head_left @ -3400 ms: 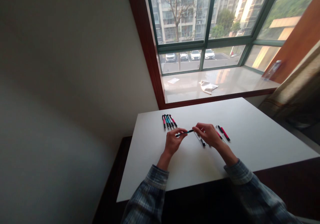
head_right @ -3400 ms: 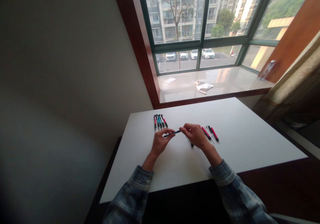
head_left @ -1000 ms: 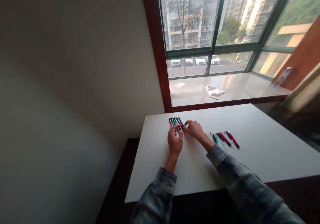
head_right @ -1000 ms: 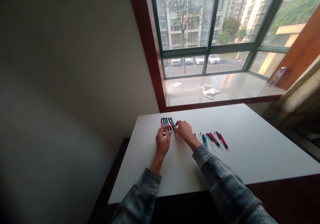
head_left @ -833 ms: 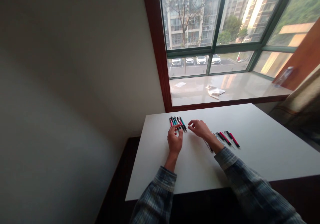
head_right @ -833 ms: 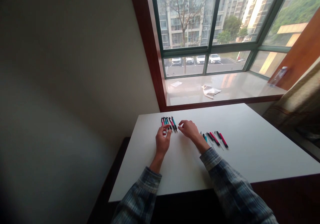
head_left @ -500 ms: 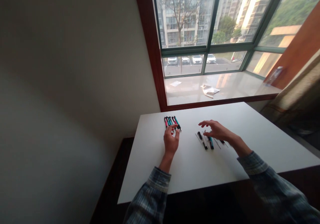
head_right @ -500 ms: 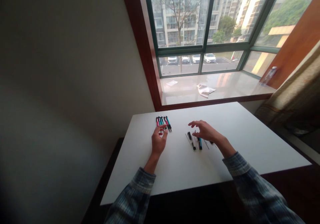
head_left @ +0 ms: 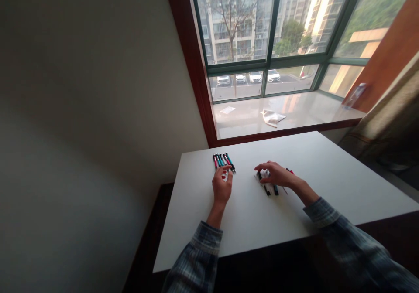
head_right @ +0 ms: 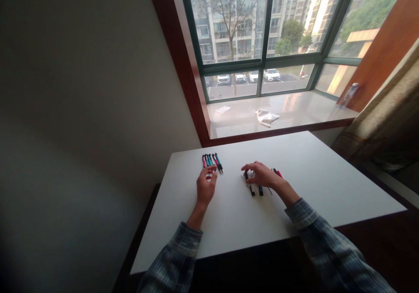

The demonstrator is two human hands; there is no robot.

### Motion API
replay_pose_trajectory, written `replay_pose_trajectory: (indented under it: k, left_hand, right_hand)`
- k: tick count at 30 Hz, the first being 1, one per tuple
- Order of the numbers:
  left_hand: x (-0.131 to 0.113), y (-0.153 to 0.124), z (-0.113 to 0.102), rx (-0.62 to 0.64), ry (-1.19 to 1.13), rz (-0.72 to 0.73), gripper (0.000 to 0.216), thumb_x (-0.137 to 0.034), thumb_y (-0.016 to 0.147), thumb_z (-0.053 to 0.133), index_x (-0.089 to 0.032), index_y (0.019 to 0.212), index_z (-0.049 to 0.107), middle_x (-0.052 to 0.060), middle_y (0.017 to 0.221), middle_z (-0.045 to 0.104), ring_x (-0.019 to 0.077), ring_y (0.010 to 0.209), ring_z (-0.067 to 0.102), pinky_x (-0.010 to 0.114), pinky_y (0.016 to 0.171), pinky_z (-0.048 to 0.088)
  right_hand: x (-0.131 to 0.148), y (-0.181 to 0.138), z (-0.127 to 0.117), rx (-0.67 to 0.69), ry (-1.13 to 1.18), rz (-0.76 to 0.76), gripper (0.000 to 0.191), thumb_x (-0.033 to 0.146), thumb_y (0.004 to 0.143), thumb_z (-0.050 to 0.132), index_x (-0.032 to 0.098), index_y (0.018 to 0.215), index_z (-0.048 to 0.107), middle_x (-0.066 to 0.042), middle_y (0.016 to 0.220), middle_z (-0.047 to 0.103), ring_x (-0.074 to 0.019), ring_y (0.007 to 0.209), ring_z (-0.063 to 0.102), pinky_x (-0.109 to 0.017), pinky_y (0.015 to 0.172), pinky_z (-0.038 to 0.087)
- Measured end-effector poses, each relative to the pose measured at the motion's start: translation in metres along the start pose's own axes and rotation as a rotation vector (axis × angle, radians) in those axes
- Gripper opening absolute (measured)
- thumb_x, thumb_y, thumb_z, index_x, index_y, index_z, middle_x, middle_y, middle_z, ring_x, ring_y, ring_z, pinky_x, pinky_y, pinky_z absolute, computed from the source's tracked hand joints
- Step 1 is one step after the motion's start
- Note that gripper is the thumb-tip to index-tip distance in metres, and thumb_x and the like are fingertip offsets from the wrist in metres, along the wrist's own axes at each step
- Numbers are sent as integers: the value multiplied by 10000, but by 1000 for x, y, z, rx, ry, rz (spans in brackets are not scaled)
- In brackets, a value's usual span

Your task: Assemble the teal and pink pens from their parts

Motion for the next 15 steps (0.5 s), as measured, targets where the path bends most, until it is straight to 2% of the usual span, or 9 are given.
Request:
replay_pose_trajectory:
  k: [5,8,12,15]
  left_hand:
    - [0,-1,5,47,-48,-30,182,-298,899,635,-232,1041,728,58,1083,750,198,920,687,318,781,544]
    - [-3,-3,18,157,-176,-66,263,-384,908,663,-219,1106,712,75,1049,754,210,970,710,338,836,555]
    - [-4,-12,42,370,-400,-160,492,-431,869,733,-198,1289,627,102,1042,757,230,1005,727,364,870,571]
    - [-3,-15,50,440,-457,-186,594,-395,801,810,-191,1317,599,81,961,753,216,918,737,349,827,579]
  right_hand:
    - [11,-4,-21,-164,-50,-17,428,367,799,816,270,1206,723,-68,1065,755,-253,964,678,-417,877,555]
    - [43,-10,-31,-277,-48,-100,429,380,841,792,266,1243,694,-83,1106,745,-264,1015,668,-433,900,567]
    - [100,-14,-17,-276,-49,-264,451,382,887,756,274,1310,648,-89,1138,741,-283,1092,634,-452,933,558]
    - [116,-12,-6,-260,-32,-307,486,366,896,751,286,1354,613,-84,1155,738,-281,1084,637,-461,935,558]
Point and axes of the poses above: each hand's wrist, its own y-axis towards the middle knuckle, its own z-axis out of the palm, x = y × z, the point moved 10 cm from there along y, towards the middle knuckle
